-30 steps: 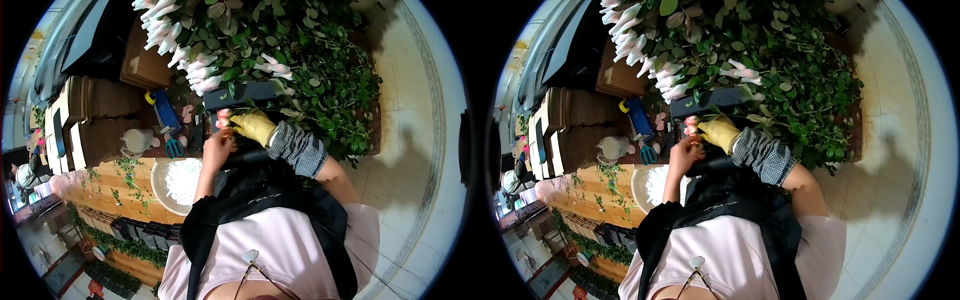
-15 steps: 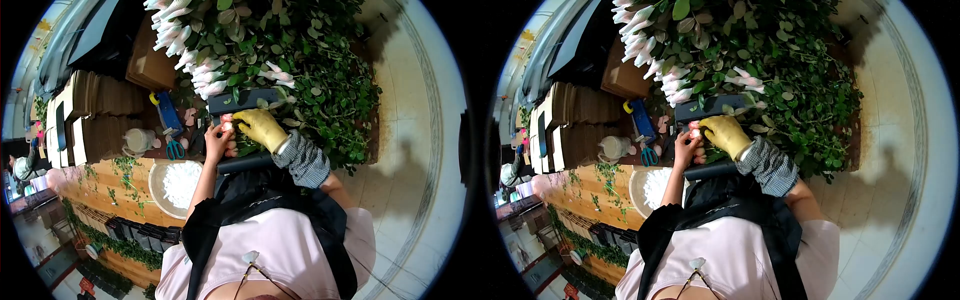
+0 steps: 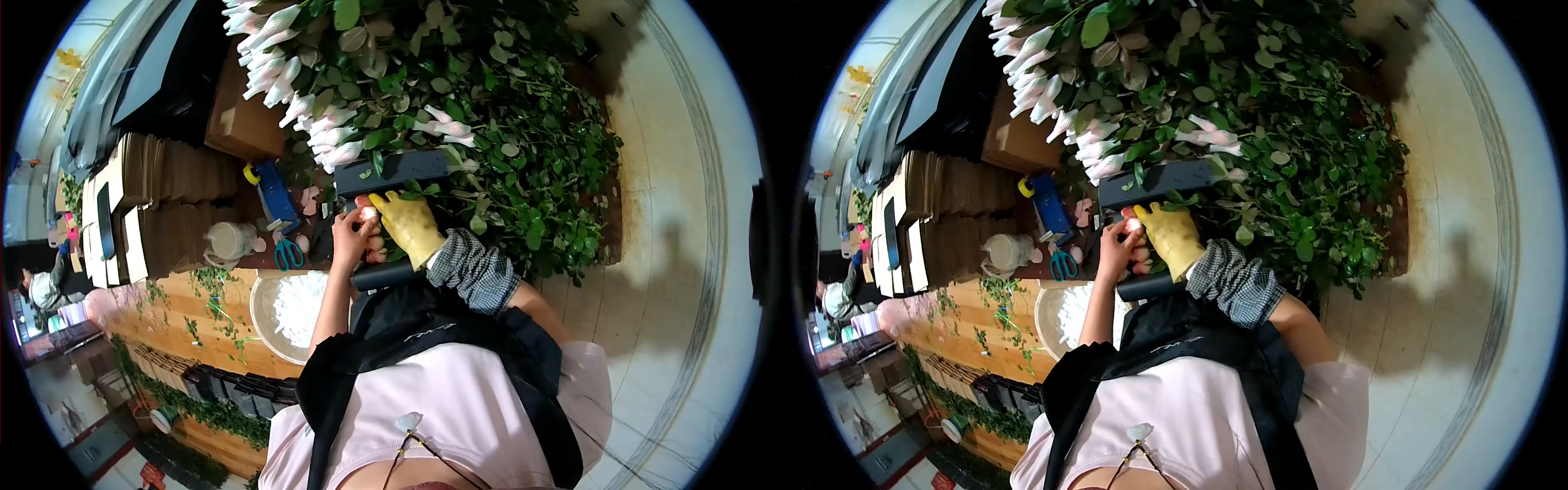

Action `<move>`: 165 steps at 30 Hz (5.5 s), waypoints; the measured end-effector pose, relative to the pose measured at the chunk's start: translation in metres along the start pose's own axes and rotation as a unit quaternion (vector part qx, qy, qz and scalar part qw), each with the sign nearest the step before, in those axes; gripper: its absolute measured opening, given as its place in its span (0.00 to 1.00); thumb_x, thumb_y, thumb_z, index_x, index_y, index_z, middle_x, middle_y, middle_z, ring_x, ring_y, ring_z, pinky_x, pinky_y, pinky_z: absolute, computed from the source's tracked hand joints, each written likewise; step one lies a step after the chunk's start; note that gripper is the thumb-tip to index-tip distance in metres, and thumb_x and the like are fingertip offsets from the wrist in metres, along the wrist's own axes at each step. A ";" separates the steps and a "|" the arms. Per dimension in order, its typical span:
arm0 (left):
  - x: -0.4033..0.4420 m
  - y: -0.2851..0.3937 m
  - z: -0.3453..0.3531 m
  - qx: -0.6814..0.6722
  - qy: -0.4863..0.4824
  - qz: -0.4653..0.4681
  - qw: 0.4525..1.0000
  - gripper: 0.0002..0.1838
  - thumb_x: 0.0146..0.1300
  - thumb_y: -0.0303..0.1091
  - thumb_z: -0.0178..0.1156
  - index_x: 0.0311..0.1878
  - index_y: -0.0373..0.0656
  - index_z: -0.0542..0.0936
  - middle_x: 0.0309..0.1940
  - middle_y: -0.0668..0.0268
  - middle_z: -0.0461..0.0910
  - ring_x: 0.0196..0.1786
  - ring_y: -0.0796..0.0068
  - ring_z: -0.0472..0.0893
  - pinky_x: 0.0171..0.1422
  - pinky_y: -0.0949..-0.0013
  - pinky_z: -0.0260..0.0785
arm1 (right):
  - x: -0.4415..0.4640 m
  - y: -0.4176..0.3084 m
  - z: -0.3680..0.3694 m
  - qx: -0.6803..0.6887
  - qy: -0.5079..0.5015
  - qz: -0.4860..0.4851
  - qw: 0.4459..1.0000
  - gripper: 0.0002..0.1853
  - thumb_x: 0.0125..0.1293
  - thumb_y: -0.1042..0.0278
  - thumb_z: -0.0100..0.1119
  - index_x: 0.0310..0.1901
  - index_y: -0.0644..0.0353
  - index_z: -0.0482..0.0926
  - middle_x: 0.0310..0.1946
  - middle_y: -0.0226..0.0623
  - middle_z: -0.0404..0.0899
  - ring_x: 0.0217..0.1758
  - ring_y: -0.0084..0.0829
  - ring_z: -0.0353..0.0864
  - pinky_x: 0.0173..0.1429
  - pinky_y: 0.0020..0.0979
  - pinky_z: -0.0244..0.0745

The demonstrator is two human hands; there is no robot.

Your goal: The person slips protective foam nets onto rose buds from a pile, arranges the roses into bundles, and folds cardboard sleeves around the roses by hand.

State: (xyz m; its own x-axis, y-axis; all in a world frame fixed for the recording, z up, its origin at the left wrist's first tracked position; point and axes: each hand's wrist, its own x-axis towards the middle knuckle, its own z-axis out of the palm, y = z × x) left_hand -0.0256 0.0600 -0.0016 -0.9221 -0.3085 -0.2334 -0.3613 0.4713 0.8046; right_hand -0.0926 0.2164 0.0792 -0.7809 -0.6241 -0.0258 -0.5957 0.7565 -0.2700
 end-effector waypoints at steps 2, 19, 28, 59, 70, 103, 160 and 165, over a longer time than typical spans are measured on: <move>0.006 -0.012 0.001 -0.017 -0.006 0.011 1.000 0.25 0.62 0.41 0.72 0.57 0.34 0.81 0.50 0.56 0.77 0.51 0.63 0.79 0.56 0.65 0.72 | 0.003 -0.001 0.002 0.005 -0.050 0.017 0.999 0.23 0.64 0.66 0.59 0.62 0.50 0.74 0.49 0.39 0.81 0.47 0.39 0.85 0.45 0.38 0.82; 0.009 -0.007 -0.002 -0.007 -0.021 0.036 0.999 0.24 0.64 0.42 0.69 0.55 0.34 0.78 0.51 0.53 0.77 0.54 0.59 0.77 0.60 0.62 0.69 | -0.162 0.062 -0.027 0.253 -0.298 0.144 0.909 0.19 0.73 0.58 0.57 0.57 0.63 0.80 0.53 0.47 0.84 0.56 0.41 0.81 0.66 0.37 0.71; 0.031 -0.047 0.017 0.000 -0.013 0.097 0.995 0.26 0.54 0.50 0.74 0.53 0.46 0.84 0.40 0.51 0.77 0.41 0.51 0.79 0.49 0.54 0.74 | -0.128 0.044 -0.124 0.856 -0.166 -0.148 0.467 0.49 0.68 0.49 0.64 0.79 0.60 0.45 0.78 0.53 0.52 0.80 0.47 0.55 0.81 0.48 0.50; -0.059 -0.006 -0.386 0.450 0.423 -0.023 0.786 0.44 0.55 0.29 0.73 0.75 0.45 0.63 0.70 0.45 0.61 0.69 0.44 0.66 0.71 0.54 0.67 | -0.004 0.008 -0.028 -0.082 -0.111 -0.103 0.985 0.39 0.55 0.55 0.73 0.67 0.58 0.69 0.59 0.38 0.77 0.58 0.39 0.79 0.61 0.38 0.73; -0.052 0.043 -0.131 -0.229 -0.220 -0.108 0.942 0.24 0.68 0.34 0.64 0.64 0.36 0.75 0.48 0.63 0.83 0.43 0.74 0.83 0.49 0.70 0.76 | -0.005 0.008 -0.016 -0.120 -0.105 -0.099 0.982 0.32 0.54 0.61 0.72 0.61 0.58 0.75 0.52 0.37 0.81 0.51 0.35 0.84 0.56 0.35 0.75; -0.057 0.098 -0.023 0.436 -0.168 0.197 0.862 0.33 0.45 0.57 0.75 0.49 0.44 0.83 0.36 0.58 0.86 0.37 0.59 0.87 0.40 0.59 0.80 | -0.002 0.072 -0.035 0.473 -0.118 -0.170 0.856 0.31 0.67 0.60 0.62 0.70 0.57 0.69 0.64 0.46 0.75 0.67 0.41 0.75 0.73 0.38 0.66; -0.059 0.096 -0.021 0.414 -0.149 0.225 0.869 0.31 0.47 0.57 0.75 0.47 0.45 0.82 0.38 0.60 0.84 0.37 0.61 0.87 0.39 0.62 0.80 | -0.067 0.263 -0.184 -0.305 0.038 0.407 0.860 0.32 0.57 0.72 0.67 0.66 0.51 0.71 0.60 0.36 0.77 0.64 0.39 0.74 0.71 0.38 0.65; -0.066 0.105 -0.024 0.405 -0.147 0.213 0.877 0.30 0.46 0.56 0.76 0.47 0.44 0.83 0.39 0.59 0.84 0.37 0.60 0.87 0.39 0.62 0.79 | -0.037 0.229 -0.086 -0.017 0.176 0.250 0.952 0.20 0.59 0.66 0.65 0.55 0.54 0.79 0.45 0.40 0.84 0.46 0.42 0.84 0.53 0.42 0.80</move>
State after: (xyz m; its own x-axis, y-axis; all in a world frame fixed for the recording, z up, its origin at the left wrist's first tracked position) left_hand 0.0002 0.1101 0.1115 -0.9503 0.2073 -0.2321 0.1538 0.9613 0.2286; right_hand -0.2162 0.4294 0.1015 -0.9794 -0.0842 0.1838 -0.1338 0.9515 -0.2769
